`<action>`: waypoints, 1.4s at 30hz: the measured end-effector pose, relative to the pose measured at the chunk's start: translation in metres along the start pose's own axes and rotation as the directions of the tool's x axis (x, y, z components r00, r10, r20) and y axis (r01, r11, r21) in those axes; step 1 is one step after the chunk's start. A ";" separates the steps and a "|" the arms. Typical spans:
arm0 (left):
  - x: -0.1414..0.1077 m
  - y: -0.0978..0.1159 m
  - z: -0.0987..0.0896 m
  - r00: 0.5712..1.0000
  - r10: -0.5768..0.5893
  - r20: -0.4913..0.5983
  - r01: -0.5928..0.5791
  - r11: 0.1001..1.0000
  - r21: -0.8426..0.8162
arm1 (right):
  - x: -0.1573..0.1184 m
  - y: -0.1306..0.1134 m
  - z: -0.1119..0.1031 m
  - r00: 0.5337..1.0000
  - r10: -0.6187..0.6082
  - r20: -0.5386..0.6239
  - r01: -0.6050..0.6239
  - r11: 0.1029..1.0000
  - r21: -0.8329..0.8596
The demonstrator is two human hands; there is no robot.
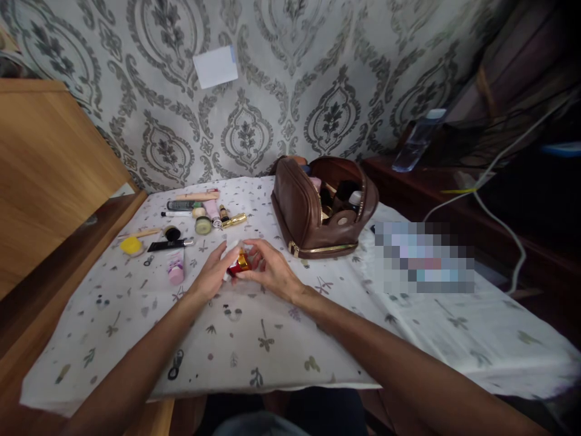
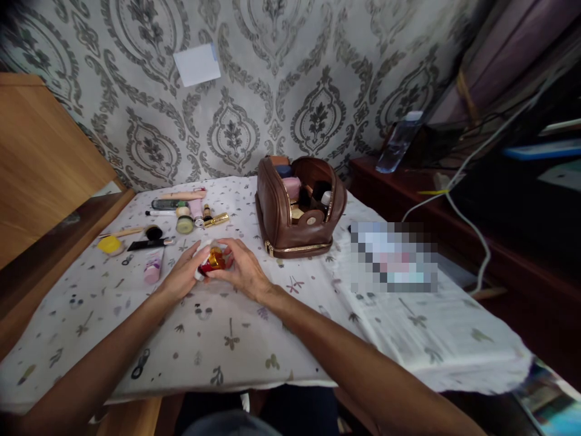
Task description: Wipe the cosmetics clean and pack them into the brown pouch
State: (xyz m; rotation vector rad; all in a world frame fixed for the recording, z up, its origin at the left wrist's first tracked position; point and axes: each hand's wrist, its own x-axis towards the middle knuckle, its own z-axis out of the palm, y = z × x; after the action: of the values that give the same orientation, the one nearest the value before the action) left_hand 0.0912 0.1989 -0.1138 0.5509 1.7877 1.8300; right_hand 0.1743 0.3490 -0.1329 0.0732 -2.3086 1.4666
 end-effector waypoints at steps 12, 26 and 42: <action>-0.005 0.005 0.001 0.980 0.195 -0.040 -0.177 0.944 0.279 | 0.000 0.005 0.006 0.984 0.123 0.130 -0.151 0.962 0.230; 0.005 0.003 -0.012 0.976 -0.144 0.166 0.128 0.986 0.106 | -0.004 0.004 0.001 0.988 -0.141 0.068 0.146 0.987 -0.071; -0.003 0.007 -0.009 0.985 0.119 -0.124 -0.084 0.963 0.256 | -0.001 0.008 0.007 0.993 0.028 0.116 -0.044 0.989 0.140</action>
State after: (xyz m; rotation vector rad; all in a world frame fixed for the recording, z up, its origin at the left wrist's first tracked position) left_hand 0.0877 0.1900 -0.1071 0.6334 2.1388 1.7581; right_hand 0.1711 0.3466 -0.1424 0.1597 -2.3018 1.6847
